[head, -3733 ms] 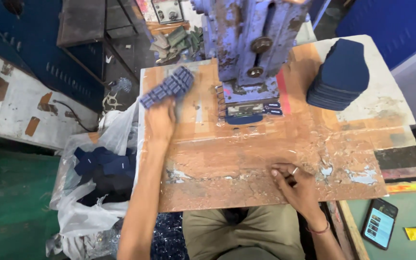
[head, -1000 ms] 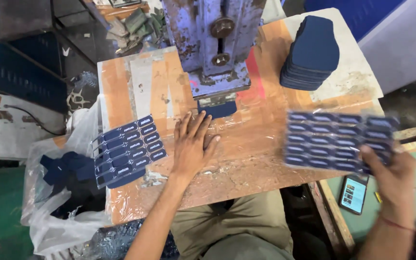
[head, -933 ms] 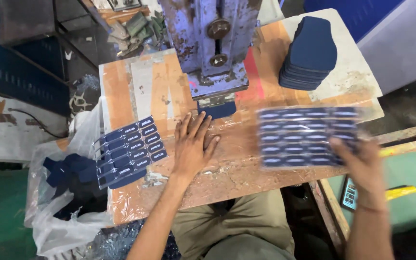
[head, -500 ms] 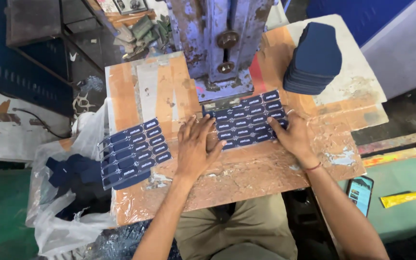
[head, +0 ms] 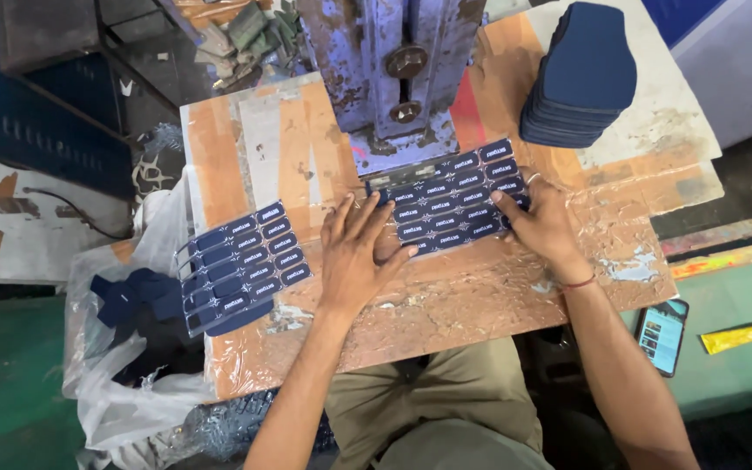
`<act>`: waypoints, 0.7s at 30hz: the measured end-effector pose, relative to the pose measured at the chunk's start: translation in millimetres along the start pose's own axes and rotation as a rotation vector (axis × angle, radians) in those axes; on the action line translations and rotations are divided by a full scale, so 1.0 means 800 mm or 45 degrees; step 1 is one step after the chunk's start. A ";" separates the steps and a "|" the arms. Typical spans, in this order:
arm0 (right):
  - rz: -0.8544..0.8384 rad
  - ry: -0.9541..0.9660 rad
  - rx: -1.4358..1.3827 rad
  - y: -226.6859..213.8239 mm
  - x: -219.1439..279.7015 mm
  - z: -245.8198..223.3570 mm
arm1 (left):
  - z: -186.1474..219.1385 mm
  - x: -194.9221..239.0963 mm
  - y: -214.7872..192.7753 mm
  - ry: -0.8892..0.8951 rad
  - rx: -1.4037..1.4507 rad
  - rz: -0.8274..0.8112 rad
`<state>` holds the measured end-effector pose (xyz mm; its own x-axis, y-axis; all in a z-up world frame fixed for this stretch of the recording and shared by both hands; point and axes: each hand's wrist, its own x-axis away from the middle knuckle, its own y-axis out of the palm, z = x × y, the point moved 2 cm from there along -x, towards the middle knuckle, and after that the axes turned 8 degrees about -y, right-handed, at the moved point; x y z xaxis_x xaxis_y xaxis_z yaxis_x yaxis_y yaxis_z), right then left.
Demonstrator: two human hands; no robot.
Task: Pressing labels onto fabric pieces using an industrial machine.
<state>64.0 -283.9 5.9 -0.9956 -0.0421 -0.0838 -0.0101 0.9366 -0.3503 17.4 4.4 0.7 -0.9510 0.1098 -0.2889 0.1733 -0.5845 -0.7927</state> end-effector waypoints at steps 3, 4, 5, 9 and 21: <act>-0.007 0.053 -0.019 0.001 0.000 -0.002 | -0.001 0.004 0.002 -0.008 0.003 -0.012; 0.005 0.065 -0.017 0.001 -0.001 -0.006 | 0.000 0.003 0.002 -0.003 0.008 -0.008; 0.013 0.062 -0.015 0.000 -0.001 -0.008 | 0.001 0.002 0.003 0.006 0.011 -0.007; 0.001 -0.067 0.028 -0.001 -0.002 -0.015 | 0.003 0.000 0.003 -0.024 -0.030 -0.016; 0.005 -0.063 0.026 -0.003 -0.002 -0.012 | -0.002 0.000 0.004 -0.018 -0.061 -0.023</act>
<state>65.0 -282.4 15.8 -0.9898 -0.0558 -0.1310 -0.0036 0.9295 -0.3689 18.2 3.5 -2.6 -0.9576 0.1083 -0.2668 0.1676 -0.5436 -0.8224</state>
